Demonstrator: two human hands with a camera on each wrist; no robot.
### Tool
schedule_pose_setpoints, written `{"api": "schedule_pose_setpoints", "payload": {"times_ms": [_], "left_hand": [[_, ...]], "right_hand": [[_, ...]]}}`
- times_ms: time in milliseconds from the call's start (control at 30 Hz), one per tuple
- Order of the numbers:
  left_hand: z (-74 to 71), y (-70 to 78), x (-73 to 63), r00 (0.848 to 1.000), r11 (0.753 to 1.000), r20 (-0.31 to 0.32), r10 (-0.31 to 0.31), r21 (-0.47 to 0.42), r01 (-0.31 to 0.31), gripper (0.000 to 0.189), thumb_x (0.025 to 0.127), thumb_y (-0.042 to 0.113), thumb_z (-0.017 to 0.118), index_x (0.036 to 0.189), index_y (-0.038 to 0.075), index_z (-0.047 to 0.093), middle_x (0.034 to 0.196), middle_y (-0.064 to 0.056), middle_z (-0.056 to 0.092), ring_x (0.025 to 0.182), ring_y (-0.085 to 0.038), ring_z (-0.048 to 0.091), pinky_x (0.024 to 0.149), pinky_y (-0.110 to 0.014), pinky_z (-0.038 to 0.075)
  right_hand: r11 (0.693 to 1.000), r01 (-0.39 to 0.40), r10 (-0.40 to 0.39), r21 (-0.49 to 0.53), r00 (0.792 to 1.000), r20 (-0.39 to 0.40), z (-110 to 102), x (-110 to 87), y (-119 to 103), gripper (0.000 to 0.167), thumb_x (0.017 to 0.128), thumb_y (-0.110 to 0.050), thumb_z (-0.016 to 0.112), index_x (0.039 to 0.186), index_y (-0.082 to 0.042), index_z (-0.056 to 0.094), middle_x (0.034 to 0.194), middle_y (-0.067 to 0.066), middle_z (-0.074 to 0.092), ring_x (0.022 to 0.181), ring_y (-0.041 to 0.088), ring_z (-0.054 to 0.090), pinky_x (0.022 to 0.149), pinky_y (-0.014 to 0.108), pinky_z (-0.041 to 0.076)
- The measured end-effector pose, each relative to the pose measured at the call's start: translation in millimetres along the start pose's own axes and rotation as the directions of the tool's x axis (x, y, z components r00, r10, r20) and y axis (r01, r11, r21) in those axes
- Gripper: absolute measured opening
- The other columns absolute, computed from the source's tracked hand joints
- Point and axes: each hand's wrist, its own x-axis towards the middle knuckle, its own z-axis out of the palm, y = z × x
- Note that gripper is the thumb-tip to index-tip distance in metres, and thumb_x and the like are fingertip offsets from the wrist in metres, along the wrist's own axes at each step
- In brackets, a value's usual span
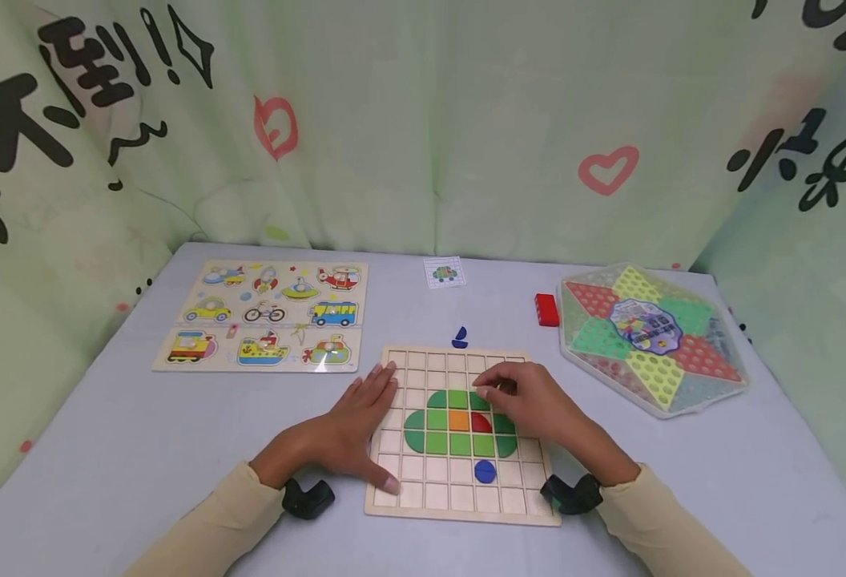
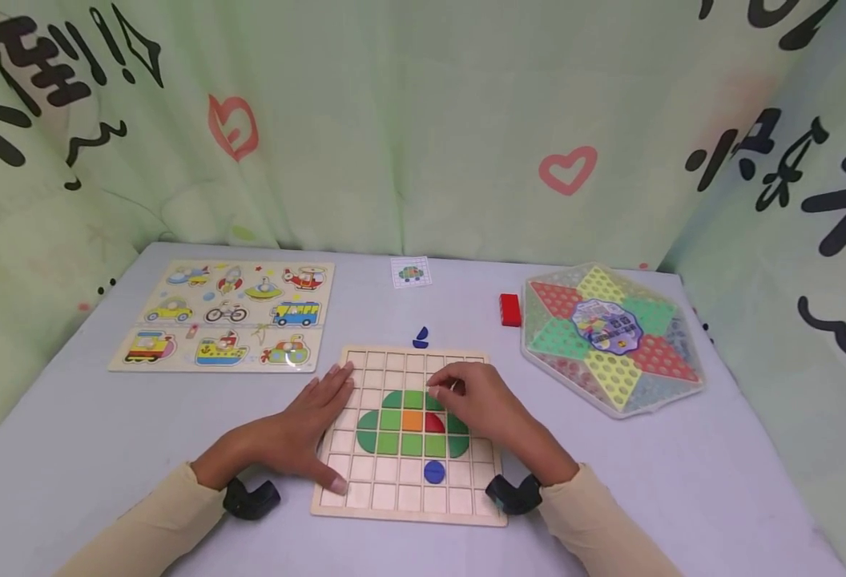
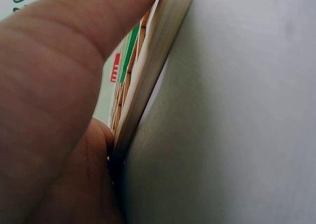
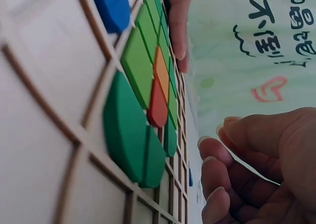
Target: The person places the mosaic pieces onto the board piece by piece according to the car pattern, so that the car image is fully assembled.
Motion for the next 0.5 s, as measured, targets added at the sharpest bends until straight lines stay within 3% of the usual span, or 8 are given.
{"api": "schedule_pose_setpoints", "payload": {"times_ms": [500], "left_hand": [[-0.7, 0.6, -0.5, 1.000, 1.000, 0.008, -0.007, -0.004, 0.007, 0.133, 0.065, 0.070, 0.076, 0.155, 0.002, 0.005, 0.162, -0.008, -0.013, 0.146, -0.022, -0.016, 0.116, -0.043, -0.005]], "right_hand": [[0.997, -0.070, 0.071, 0.007, 0.992, -0.106, -3.4, 51.4, 14.0, 0.018, 0.095, -0.014, 0.064, 0.110, -0.008, 0.072, 0.103, 0.006, 0.068, 0.088, 0.022, 0.057, 0.077, 0.034, 0.051]]}}
